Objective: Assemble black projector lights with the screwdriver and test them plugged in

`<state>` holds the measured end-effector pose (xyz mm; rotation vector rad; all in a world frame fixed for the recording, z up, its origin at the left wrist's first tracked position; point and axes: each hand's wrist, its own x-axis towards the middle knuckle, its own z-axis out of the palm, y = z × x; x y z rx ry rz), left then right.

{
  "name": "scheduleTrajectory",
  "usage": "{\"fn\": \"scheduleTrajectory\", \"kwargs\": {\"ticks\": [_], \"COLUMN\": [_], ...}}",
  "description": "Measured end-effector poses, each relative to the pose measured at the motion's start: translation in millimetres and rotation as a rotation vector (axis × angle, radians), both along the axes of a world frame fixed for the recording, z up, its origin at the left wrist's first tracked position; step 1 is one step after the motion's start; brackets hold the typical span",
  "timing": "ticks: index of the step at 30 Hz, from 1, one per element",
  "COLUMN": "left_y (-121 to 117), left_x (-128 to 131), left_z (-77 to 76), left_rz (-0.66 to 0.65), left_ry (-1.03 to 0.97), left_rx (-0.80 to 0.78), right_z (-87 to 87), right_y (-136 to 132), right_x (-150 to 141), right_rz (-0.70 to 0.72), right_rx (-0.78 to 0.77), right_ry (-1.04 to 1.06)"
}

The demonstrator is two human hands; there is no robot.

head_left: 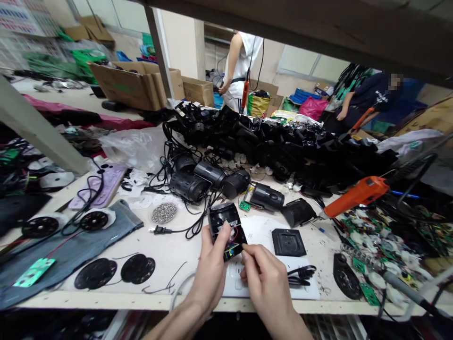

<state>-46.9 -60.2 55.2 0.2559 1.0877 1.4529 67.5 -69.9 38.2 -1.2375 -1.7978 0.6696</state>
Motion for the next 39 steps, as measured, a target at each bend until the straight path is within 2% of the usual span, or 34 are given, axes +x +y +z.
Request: {"fn": "scheduleTrajectory", "kwargs": {"ticks": [5,10,14,20,27,30,34,36,39], "left_y": [5.1,8.9,11.9,12.5,17.4,22.1,22.9,21.6,23.8], "left_x": [-1.7,-5.1,-9.1,-10.8,-14.3,-15.5,-10.0,-4.6,4.1], "left_z": [7.6,8.6,10.0,9.8,7.8,9.4,9.5,7.3,-1.0], "left_rz": [-0.017,-0.068,-0.119,-0.174,-0.24,-0.238,-0.148,-0.129,-0.098], "left_ry": [-0.04,-0.06,-0.135,-0.182,-0.157,-0.206,-0.257,-0.299,-0.303], "left_rx": [-0.014,-0.1,-0.187,-0.217,-0.198,-0.172,-0.097,-0.136,-0.113], "right_z": [-5.1,-6.5,-6.0,0.9,2.1,0.6,-10.1,-20.1,-37.3], "right_y": [0.9,-1.9,-5.1,-7.3,-1.4,3.1,3.0,2.6,10.1], "right_x": [0.4,0.0,1.3,6.3,10.1,11.1,6.5,2.4,0.1], "right_rz": [-0.023,0.051,0.075,0.05,0.029,-0.011,-0.13,-0.188,-0.22], "right_rx": [-0.053,0.229,0.308,0.284,0.096,0.118,0.188,0.196,0.216], "right_ry": [0.035,-0.142,-0.23,-0.24,-0.083,-0.058,-0.069,-0.082,-0.095]}}
